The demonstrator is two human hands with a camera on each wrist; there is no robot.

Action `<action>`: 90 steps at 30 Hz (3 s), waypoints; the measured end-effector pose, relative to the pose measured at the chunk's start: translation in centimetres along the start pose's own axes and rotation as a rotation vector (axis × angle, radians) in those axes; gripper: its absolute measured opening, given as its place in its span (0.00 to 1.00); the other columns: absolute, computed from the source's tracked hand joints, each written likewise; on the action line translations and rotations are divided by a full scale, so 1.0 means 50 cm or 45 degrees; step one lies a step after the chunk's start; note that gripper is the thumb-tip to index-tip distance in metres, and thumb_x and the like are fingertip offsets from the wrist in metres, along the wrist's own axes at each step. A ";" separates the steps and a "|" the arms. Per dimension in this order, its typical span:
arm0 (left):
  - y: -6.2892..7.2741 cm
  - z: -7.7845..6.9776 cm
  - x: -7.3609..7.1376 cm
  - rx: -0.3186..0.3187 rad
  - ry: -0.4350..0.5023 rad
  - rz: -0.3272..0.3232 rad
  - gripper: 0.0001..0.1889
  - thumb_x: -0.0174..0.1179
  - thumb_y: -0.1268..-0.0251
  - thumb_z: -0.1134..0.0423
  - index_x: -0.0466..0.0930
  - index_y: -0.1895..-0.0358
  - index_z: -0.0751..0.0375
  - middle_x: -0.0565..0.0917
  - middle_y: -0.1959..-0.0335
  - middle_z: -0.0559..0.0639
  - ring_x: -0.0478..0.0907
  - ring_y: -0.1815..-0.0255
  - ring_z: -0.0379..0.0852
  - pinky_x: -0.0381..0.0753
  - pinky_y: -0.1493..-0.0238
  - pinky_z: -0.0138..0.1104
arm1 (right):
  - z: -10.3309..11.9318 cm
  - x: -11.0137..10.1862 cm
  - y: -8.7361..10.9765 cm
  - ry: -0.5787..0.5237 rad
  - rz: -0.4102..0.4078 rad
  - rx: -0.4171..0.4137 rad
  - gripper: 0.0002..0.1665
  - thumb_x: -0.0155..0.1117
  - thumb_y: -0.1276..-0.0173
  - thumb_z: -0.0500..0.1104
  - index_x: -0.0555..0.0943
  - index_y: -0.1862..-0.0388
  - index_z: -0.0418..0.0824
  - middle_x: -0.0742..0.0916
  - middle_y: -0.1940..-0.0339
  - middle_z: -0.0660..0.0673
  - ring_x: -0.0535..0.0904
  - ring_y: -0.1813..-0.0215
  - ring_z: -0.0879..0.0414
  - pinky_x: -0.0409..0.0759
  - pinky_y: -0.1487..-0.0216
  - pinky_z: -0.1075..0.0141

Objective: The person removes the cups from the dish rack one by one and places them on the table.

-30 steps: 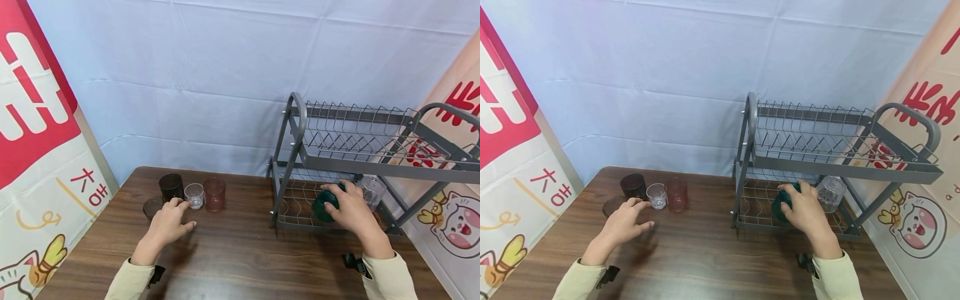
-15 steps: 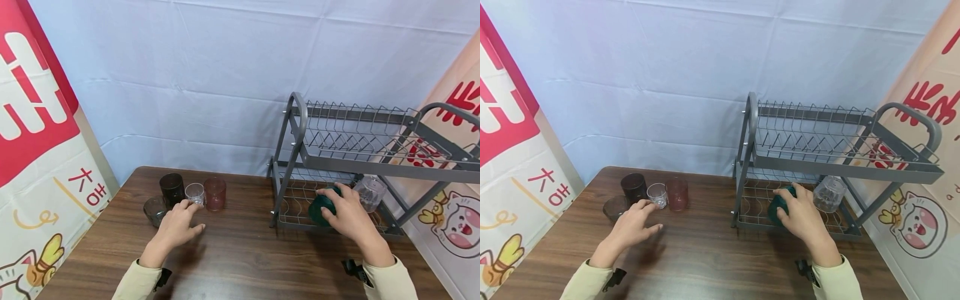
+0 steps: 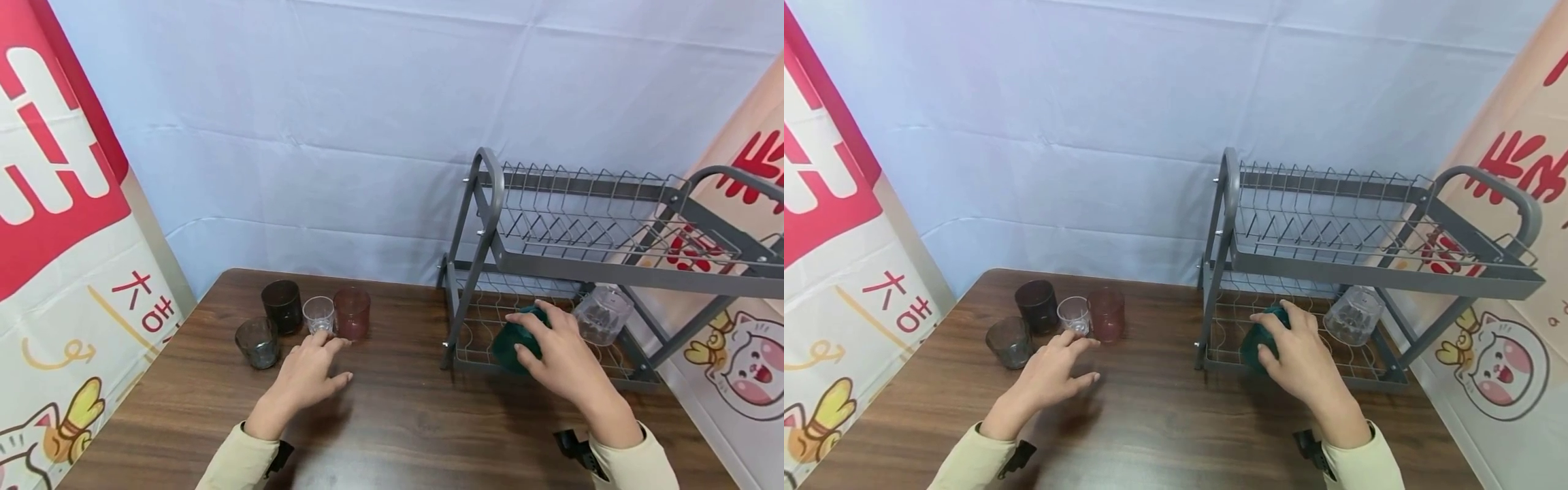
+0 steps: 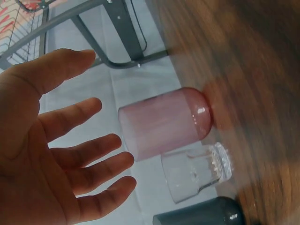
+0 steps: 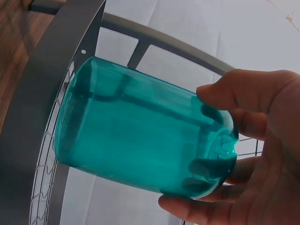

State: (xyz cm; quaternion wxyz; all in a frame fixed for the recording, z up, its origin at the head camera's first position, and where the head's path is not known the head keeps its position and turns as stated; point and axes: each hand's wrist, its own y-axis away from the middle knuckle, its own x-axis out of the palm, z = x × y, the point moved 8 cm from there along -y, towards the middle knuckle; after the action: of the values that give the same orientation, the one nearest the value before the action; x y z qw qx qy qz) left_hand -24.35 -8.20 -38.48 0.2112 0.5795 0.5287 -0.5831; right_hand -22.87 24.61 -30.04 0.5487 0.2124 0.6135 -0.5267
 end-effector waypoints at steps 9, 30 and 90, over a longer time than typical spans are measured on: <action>-0.011 -0.025 0.013 0.023 0.018 0.042 0.25 0.69 0.53 0.49 0.79 0.49 0.52 0.75 0.53 0.53 0.73 0.53 0.52 0.72 0.64 0.45 | 0.026 0.000 0.003 -0.023 -0.030 -0.080 0.26 0.69 0.46 0.37 0.77 0.46 0.42 0.66 0.40 0.24 0.59 0.41 0.26 0.64 0.54 0.33; -0.025 -0.083 0.045 0.094 0.033 0.090 0.25 0.68 0.51 0.50 0.79 0.48 0.54 0.74 0.51 0.53 0.72 0.56 0.52 0.71 0.66 0.42 | 0.075 0.020 -0.001 -0.093 -0.045 -0.143 0.27 0.70 0.45 0.37 0.77 0.45 0.45 0.67 0.38 0.29 0.62 0.41 0.31 0.70 0.57 0.39; -0.020 -0.118 0.086 0.109 1.029 -0.220 0.38 0.70 0.52 0.49 0.64 0.35 0.44 0.69 0.41 0.43 0.69 0.43 0.49 0.75 0.57 0.48 | 0.128 0.103 0.020 -0.861 -0.303 0.002 0.30 0.67 0.44 0.32 0.75 0.41 0.46 0.70 0.36 0.38 0.70 0.41 0.43 0.76 0.55 0.51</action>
State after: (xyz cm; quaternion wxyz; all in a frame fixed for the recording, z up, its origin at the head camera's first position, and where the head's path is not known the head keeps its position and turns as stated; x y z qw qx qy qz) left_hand -23.57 -1.20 -40.61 -0.0874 0.7236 0.5909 -0.3458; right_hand -20.73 17.69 -34.09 0.6554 -0.0464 0.4173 -0.6278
